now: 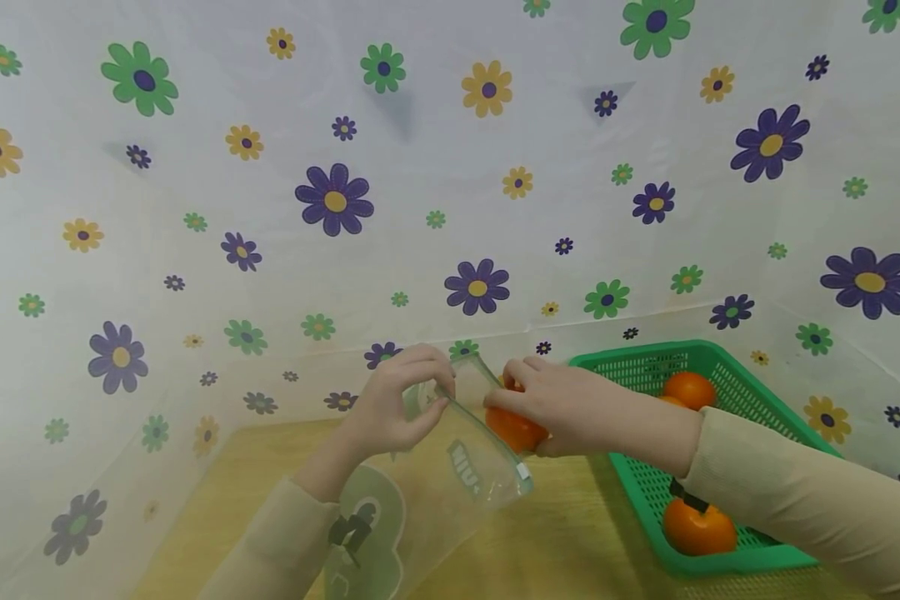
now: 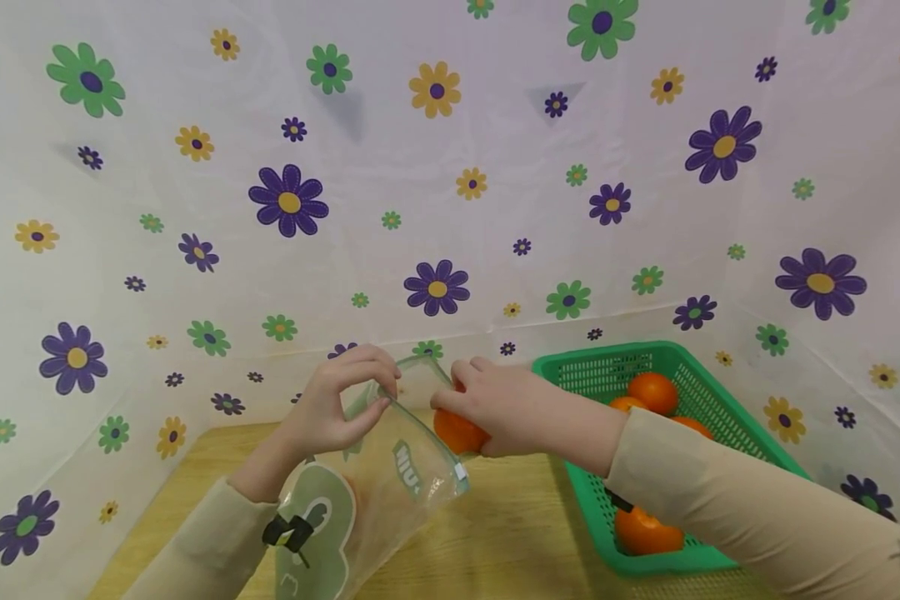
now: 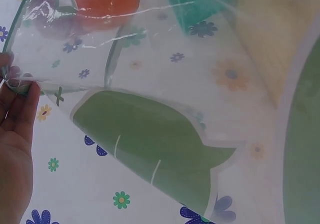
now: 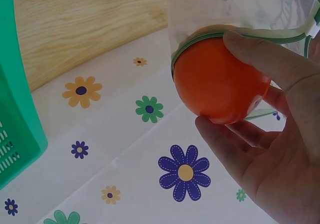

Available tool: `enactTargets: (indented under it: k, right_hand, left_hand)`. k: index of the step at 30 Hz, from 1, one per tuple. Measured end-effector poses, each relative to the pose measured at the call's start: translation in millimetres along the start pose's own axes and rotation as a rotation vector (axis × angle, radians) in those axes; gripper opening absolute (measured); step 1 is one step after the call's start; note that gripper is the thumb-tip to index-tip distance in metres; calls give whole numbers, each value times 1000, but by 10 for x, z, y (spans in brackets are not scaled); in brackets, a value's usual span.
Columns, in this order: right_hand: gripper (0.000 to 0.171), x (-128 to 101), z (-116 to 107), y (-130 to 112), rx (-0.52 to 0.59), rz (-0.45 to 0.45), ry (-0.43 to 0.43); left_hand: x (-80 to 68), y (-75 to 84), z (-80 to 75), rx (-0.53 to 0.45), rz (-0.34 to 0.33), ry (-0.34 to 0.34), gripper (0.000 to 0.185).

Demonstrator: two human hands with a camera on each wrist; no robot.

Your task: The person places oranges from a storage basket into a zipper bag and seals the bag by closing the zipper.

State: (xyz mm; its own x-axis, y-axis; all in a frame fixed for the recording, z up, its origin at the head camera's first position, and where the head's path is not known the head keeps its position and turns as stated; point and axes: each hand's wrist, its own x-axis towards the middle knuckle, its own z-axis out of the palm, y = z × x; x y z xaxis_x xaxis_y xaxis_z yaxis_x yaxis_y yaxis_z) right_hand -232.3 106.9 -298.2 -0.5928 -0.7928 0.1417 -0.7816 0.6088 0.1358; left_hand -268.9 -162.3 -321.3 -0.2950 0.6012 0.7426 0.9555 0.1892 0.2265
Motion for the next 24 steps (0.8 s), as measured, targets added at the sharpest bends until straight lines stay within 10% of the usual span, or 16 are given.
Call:
enactTargets:
  k: [24]
  right_hand:
    - [72, -39, 18, -27, 0, -28, -30]
  left_hand:
    - [25, 13, -6, -9, 22, 1, 19]
